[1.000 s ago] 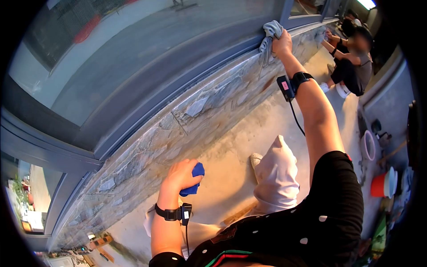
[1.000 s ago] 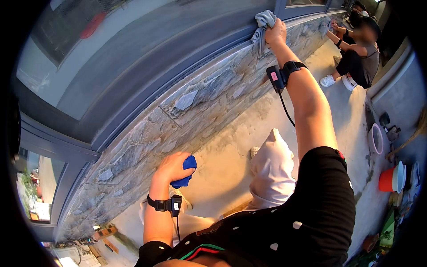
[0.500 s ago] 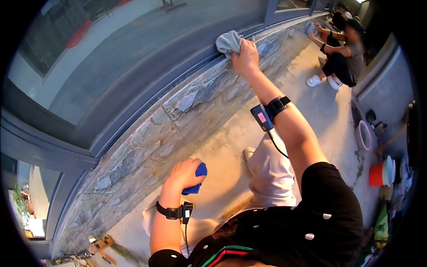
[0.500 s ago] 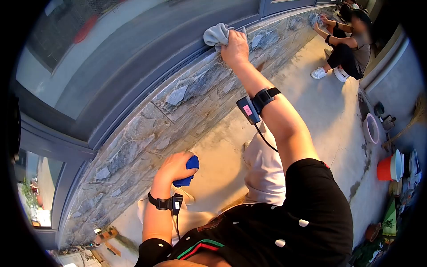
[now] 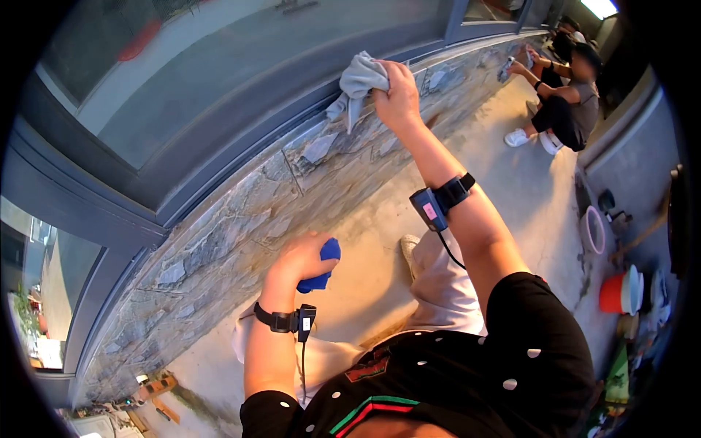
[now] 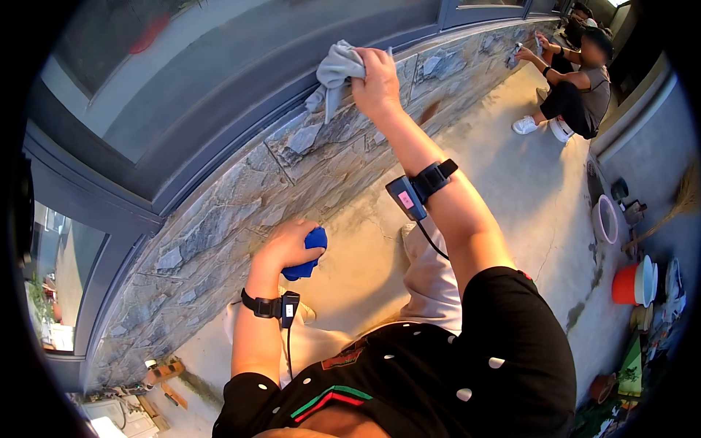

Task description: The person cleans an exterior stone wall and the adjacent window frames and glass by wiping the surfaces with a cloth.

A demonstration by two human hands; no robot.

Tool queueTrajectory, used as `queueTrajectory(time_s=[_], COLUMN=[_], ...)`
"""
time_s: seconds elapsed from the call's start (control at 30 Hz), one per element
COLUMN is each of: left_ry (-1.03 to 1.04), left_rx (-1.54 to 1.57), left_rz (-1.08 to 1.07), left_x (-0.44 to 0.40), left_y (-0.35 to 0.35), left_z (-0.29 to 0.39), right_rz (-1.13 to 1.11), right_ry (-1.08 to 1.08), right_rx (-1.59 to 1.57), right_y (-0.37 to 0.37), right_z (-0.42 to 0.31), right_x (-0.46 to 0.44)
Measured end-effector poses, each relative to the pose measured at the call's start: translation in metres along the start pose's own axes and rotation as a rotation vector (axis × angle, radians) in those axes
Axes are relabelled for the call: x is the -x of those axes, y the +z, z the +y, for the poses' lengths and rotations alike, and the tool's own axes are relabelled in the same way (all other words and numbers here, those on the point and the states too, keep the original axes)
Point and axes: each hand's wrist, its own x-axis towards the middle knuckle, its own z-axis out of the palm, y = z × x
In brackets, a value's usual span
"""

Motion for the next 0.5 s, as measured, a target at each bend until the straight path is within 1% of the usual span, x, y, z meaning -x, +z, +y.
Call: queueTrajectory(time_s=[0.03,0.07,0.1,0.13,0.2,0.23,0.27,0.33,0.37,0.4,0.43,0.47,0.5], left_ry=[0.043,0.038,0.018,0.0,-0.021,-0.042,-0.046,-0.053,-0.059,-0.054,-0.048,-0.052,-0.093], left_rx=[0.002,0.004,0.005,0.005,-0.005,-0.018,-0.013,-0.056,-0.056,-0.034,-0.012,-0.012,-0.004], left_rz=[0.013,0.011,0.022,0.033,0.01,-0.013,-0.017,-0.029,-0.031,-0.026,-0.022,-0.026,-0.119], left_x=[0.0,0.005,0.01,0.013,0.016,0.017,0.019,0.019,0.019,0.018,0.017,0.017,0.016], left_y=[0.004,0.003,0.0,-0.003,-0.007,-0.008,-0.008,-0.01,-0.009,-0.008,-0.007,-0.007,-0.007], left_z=[-0.006,-0.007,-0.005,-0.002,0.0,0.001,0.002,0.004,0.003,0.002,0.002,0.0,-0.003], right_rz=[0.094,0.161,0.037,0.035,0.394,0.323,0.194,0.123,0.184,0.087,-0.093,-0.14,-0.22], right_ry=[0.109,0.292,0.478,0.478,0.35,0.43,0.541,0.397,0.241,0.218,0.117,0.053,-0.058], right_rx=[0.06,0.095,0.101,0.101,0.146,0.067,-0.061,-0.158,-0.181,-0.166,-0.127,-0.245,-0.235], right_y=[0.004,0.007,0.013,0.028,0.058,0.068,0.069,0.084,0.094,0.103,0.103,0.113,0.121], right_z=[0.03,0.052,0.082,0.088,0.081,0.071,0.041,-0.006,-0.03,-0.055,-0.076,-0.092,-0.105], right_x=[-0.002,0.0,0.004,0.018,0.043,0.056,0.069,0.107,0.13,0.151,0.17,0.191,0.205])
